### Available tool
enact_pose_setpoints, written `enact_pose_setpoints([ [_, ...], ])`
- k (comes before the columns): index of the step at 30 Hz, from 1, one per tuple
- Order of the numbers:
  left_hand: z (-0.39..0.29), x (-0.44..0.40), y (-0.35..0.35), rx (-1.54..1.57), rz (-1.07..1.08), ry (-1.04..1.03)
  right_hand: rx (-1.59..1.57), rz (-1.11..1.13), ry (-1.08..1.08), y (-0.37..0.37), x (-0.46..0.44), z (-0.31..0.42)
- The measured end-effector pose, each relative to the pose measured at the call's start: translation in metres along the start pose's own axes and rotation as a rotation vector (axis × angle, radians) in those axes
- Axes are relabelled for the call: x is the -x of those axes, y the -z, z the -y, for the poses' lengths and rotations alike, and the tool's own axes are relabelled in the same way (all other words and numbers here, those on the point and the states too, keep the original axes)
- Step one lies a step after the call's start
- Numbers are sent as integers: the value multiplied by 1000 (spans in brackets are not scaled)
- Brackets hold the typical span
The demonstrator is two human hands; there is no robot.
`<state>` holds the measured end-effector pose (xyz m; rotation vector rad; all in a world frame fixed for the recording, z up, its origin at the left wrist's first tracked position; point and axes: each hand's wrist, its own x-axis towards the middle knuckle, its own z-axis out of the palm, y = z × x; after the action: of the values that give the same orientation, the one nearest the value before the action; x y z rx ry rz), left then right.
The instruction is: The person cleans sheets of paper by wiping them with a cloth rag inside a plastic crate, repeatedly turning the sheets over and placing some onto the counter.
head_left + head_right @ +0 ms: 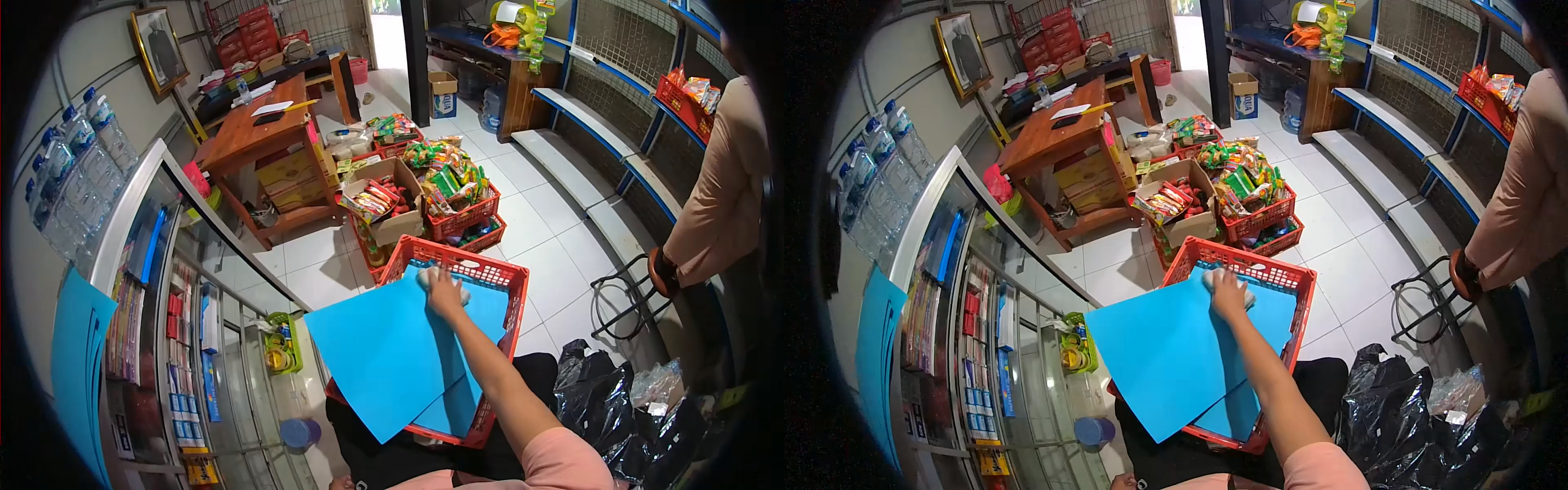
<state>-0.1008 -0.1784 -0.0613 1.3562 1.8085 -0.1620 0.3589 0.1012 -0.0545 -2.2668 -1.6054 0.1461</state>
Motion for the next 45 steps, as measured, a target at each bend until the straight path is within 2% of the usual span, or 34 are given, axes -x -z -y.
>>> enact_pose_setpoints([
  [1, 1, -1, -2, -12, -6, -4, 9, 1, -86, 0, -3, -2],
  [4, -1, -1, -2, -52, -32, -15, 73, -13, -64, -6, 4, 4],
  [6, -1, -3, -2, -88, -48, -32, 61, -71, 111, -17, 25, 12],
  [9, -2, -4, 2, -159, -87, -62, 28, -30, 173, -8, 75, 26],
  [13, -10, -12, 8, -343, -191, -159, 40, 202, 292, 6, 137, 33],
  [16, -25, -22, 21, -517, -326, -271, 97, 319, 305, 26, 162, 28],
  [18, -45, -35, 34, -467, -315, -267, 116, 371, 259, 29, 155, 13],
  [19, -53, -45, 40, -497, -220, -171, 119, 372, 256, 30, 147, 4],
  [21, -61, -59, 41, -38, -539, -359, 144, 280, 0, 28, 134, -20],
  [23, -125, -25, 83, 243, -518, -402, 80, 158, -187, 23, 123, -40],
  [24, -138, -25, 91, 242, -521, -402, 78, 157, -186, 20, 124, -40],
  [26, -155, -26, 103, 1101, 34, -530, 133, 144, -203, 19, 126, -32],
  [28, -178, -26, 96, 1137, 123, -690, 111, 269, -226, 30, 138, -13],
  [29, -190, -25, 88, 1138, 126, -688, 113, 270, -229, 29, 146, -8],
  [31, -208, -26, 72, 1025, 61, -848, 56, 250, -75, 19, 174, 3],
  [32, -211, -29, 67, 1027, 65, -842, 35, 287, -42, 21, 183, 13],
  [34, -214, -40, 55, 1276, 168, -648, 16, 330, -8, 22, 203, 30],
  [36, -216, -50, 48, 1513, 265, -443, -174, 351, 197, 19, 218, 44],
  [38, -217, -57, 46, 1563, 336, -454, -512, 452, 326, 37, 224, 66],
  [39, -217, -60, 46, 1608, 410, -468, -515, 454, 331, 49, 225, 78],
  [41, -216, -63, 48, 1696, 560, -499, -708, 529, 530, 71, 221, 98],
  [45, -216, -58, 53, 1673, 511, -479, -706, 442, 661, 62, 202, 115],
])
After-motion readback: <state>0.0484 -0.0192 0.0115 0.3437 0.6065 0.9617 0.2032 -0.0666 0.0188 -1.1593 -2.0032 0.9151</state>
